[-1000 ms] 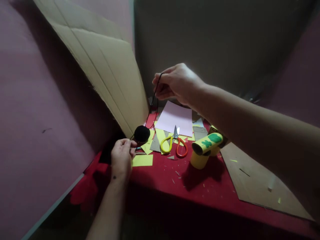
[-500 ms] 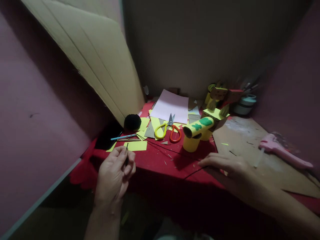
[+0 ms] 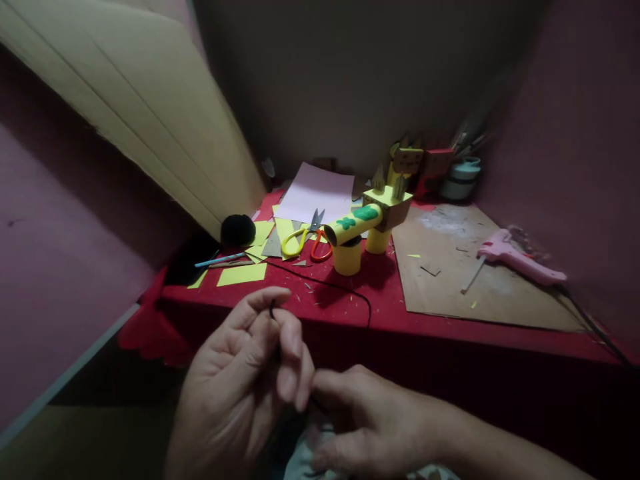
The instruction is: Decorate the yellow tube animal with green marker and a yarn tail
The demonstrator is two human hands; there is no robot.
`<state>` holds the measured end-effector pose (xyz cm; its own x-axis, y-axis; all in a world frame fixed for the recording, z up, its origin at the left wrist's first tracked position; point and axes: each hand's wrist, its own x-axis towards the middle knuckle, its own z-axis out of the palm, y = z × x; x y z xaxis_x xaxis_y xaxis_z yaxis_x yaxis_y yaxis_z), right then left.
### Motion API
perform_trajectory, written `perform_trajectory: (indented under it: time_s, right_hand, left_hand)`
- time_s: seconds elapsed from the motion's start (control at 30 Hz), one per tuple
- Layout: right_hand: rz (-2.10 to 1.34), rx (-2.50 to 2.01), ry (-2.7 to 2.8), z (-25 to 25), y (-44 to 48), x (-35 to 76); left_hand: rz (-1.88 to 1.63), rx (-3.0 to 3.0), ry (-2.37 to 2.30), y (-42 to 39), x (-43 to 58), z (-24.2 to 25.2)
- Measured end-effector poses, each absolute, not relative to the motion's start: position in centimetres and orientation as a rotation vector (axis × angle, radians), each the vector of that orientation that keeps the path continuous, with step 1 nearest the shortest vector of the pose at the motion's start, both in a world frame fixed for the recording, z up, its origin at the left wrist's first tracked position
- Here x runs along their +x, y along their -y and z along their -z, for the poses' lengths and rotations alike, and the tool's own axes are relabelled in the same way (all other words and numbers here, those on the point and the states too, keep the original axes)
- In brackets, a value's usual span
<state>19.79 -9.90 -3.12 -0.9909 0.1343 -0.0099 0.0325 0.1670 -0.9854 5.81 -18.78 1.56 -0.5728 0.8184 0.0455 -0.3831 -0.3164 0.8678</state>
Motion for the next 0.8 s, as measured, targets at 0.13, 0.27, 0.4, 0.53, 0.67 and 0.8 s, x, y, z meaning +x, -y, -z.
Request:
perform_trajectory:
  time_s: [0.13,0.27,0.4,0.53,0.67,0.8]
  right_hand:
    - [-1.908,-0.575,2.211,3.9,7.8,23.4]
    - [-1.367,-0.68,2.319,3.3,5.8,28.2]
    - [-1.028,-0.622,2.385,2.5,5.7,29.6]
    - [-0.805,-0.496,2.396,2.4,6.2,27.5]
    - [-0.838,-0.469,2.304,2.7,6.6,25.2]
    - [-0.925,-0.458,2.245,2.9,6.6,24.2]
  left_hand:
    - [-2.083,0.634,-1.303,18.4,3.7,-0.5]
    - [-1.981,0.662,-1.535,17.7,3.2,1.7]
    - [-1.931,0.877,-1.751,16.9,5.1,3.0]
    - [-1.774,0.992,-1.712,16.4,7.4,2.7]
    - [-1.556,0.954,-1.609,15.9,8.9,2.5]
    - [-1.411,0.9,-1.442,15.5,9.1,3.3]
